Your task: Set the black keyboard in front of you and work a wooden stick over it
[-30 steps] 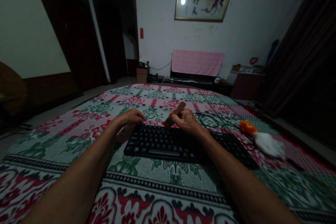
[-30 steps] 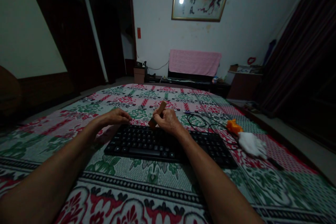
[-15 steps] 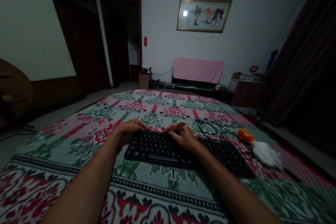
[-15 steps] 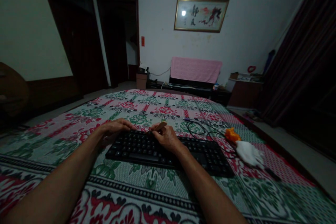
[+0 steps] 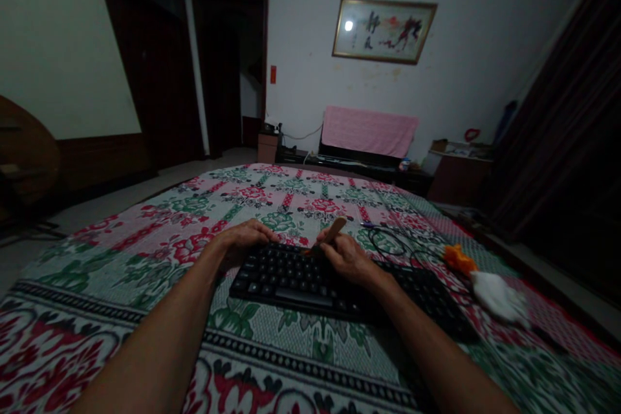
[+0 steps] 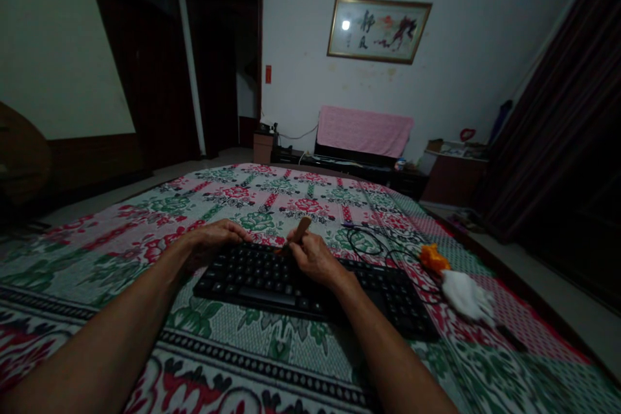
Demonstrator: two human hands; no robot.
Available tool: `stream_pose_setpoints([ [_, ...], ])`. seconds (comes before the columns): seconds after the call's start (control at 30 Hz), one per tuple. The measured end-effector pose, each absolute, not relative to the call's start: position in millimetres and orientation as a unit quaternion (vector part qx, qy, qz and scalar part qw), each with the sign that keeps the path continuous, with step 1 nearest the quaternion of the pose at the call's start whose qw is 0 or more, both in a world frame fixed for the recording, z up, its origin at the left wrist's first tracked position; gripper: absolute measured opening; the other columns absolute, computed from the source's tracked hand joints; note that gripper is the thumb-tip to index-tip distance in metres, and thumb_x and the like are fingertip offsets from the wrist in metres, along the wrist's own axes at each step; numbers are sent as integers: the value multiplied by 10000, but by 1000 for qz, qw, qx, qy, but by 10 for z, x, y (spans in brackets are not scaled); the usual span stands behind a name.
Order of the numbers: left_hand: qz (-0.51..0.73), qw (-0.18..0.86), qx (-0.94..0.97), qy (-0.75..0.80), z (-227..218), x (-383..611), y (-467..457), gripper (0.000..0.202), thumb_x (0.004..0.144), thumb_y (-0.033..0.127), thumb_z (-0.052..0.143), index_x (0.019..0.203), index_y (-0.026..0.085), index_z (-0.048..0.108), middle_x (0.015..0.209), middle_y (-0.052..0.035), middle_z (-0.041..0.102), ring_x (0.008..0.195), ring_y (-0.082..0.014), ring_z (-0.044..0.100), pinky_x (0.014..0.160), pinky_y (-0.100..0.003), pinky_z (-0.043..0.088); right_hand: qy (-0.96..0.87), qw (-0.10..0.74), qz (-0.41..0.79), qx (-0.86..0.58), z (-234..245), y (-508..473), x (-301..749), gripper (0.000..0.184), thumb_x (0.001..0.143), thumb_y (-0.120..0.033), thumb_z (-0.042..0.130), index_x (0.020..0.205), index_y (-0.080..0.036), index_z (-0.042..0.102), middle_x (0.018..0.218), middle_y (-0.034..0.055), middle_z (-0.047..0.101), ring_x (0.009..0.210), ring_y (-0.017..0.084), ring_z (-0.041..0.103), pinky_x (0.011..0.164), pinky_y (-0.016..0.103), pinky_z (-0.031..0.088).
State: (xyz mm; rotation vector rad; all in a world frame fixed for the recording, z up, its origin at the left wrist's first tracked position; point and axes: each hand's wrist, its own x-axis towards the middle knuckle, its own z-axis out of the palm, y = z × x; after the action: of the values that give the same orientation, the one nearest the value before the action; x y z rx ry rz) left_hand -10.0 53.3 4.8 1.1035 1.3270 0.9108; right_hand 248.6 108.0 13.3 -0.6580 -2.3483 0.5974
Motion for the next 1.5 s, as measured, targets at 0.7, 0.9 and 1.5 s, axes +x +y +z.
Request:
stream_pose_setpoints([
  [0.7, 382, 542, 479, 575, 21, -120, 556, 247, 513, 143, 572, 734, 131, 683, 548, -19, 614, 435, -121, 495, 427, -231, 350, -806, 442, 232, -319, 150, 1104, 2450, 177, 763, -271, 516, 846, -151, 616, 799, 61, 658, 744, 185, 625, 687, 293, 488],
  [0.9, 381, 538, 488, 572, -12, -143, 576, 241, 507, 131, 582, 726, 136, 683, 556, -34, 629, 452, -132, 520, 430, -228, 362, -800, 442, 336, -228, 67, 1087, 2334, 187, 755, -307, 580, 857, -164, 644, 892, 70, 682, 854, 194, 641, 788, 334, 502],
  [1.5, 357, 552, 494, 569, 18, -144, 587, 243, 524, 153, 591, 746, 117, 682, 561, -30, 625, 440, -123, 508, 442, -233, 367, -806, 423, 259, -323, 90, 1152, 2423, 212, 781, -294, 520, 871, -144, 640, 846, 65, 678, 800, 189, 639, 766, 306, 488],
])
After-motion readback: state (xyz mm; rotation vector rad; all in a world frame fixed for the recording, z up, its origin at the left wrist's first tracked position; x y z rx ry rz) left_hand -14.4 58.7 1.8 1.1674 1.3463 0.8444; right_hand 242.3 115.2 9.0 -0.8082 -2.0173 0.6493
